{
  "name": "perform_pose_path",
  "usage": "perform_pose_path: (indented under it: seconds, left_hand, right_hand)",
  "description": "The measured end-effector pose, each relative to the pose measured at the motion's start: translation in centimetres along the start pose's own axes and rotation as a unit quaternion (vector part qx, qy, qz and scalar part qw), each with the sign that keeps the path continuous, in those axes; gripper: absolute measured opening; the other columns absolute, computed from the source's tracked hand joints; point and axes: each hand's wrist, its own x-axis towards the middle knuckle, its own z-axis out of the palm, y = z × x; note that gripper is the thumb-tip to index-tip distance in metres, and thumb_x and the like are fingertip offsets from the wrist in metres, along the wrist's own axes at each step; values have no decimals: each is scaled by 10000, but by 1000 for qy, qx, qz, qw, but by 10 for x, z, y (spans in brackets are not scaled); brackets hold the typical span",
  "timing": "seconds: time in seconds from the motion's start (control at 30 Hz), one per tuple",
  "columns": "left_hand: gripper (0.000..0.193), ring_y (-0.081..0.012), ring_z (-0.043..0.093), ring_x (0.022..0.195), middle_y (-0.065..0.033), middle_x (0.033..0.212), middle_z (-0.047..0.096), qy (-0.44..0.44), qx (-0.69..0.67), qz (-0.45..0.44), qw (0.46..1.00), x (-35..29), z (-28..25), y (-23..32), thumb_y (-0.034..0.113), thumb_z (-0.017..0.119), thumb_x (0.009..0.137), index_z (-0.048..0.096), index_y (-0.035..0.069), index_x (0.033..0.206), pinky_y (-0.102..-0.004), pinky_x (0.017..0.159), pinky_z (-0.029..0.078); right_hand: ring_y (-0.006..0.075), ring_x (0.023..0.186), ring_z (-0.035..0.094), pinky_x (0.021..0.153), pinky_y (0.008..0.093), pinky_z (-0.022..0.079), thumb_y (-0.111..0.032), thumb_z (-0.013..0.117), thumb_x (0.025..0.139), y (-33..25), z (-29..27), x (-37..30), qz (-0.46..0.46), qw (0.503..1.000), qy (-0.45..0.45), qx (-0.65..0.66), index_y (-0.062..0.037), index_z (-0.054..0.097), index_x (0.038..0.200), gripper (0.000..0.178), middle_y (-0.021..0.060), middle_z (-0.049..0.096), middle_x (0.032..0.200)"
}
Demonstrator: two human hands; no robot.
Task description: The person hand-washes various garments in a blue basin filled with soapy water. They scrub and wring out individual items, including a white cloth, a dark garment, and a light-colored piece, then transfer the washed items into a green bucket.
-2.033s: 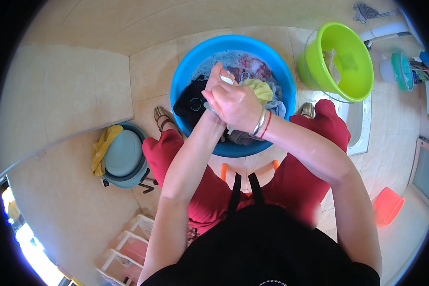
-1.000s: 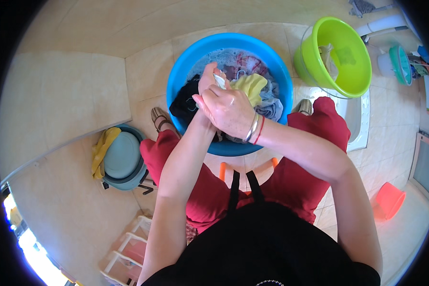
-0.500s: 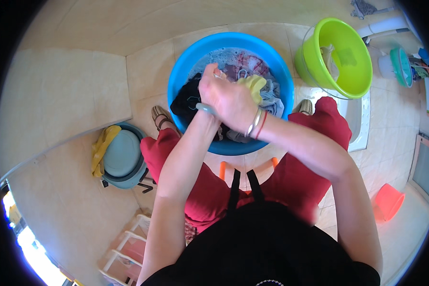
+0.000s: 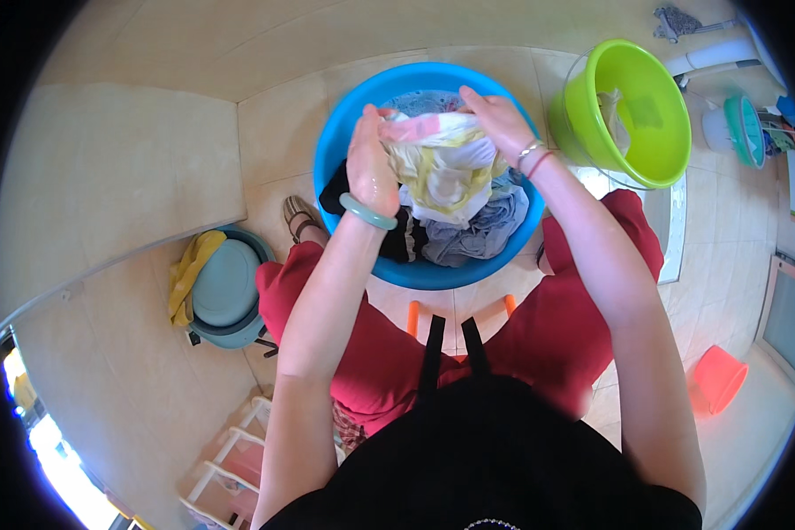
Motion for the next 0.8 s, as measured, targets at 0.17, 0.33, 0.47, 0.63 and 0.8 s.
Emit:
perform_pose_path:
  seconds: [0.17, 0.33, 0.47, 0.63, 0.8]
  left_hand:
    - [139, -116, 559, 801, -41, 918, 610, -16, 286, 233, 929, 1, -33, -16, 147, 590, 897, 594, 42, 988, -262, 719, 463]
    - [358, -151, 554, 1062, -73, 1161, 571, -137, 342, 22, 930, 2, -53, -66, 149, 502, 947, 472, 41, 1288, -282, 900, 461]
    - [394, -241, 540, 1115, -127, 1246, 526, -236, -38, -31, 971, 25, -49, -58, 239, 444, 945, 425, 54, 1292, -374, 944, 464]
    - [416, -271, 583, 1067, -138, 1197, 575, -191, -60, -9, 980, 19, -56, -36, 320, 417, 946, 496, 41, 1244, -429, 927, 482]
    - [451, -281, 577, 1076, -123, 1206, 582, -178, -174, -47, 967, -22, -32, 22, 348, 480, 923, 503, 39, 1250, -438, 943, 467]
  right_hand:
    - [118, 756, 613, 641, 235, 491, -141, 629, 874, -32, 11, -47, -9, 963, -109, 244, 34, 655, 1015, 226, 69, 660, 928]
    - [96, 760, 598, 689, 243, 480, -170, 604, 877, -41, 53, -101, -174, 983, -50, -28, 0, 662, 998, 216, 52, 656, 877]
    - [251, 908, 621, 806, 318, 484, 14, 510, 840, -34, 72, -143, -372, 922, -73, -81, -35, 622, 1055, 248, 138, 629, 1047]
    - [278, 773, 592, 685, 367, 488, 43, 510, 741, -40, 40, -119, -438, 885, 58, -147, -62, 609, 860, 186, 97, 624, 873]
    - [316, 861, 623, 762, 378, 488, -107, 591, 768, -13, 1, -74, -249, 936, 63, -240, -35, 634, 966, 216, 135, 661, 905]
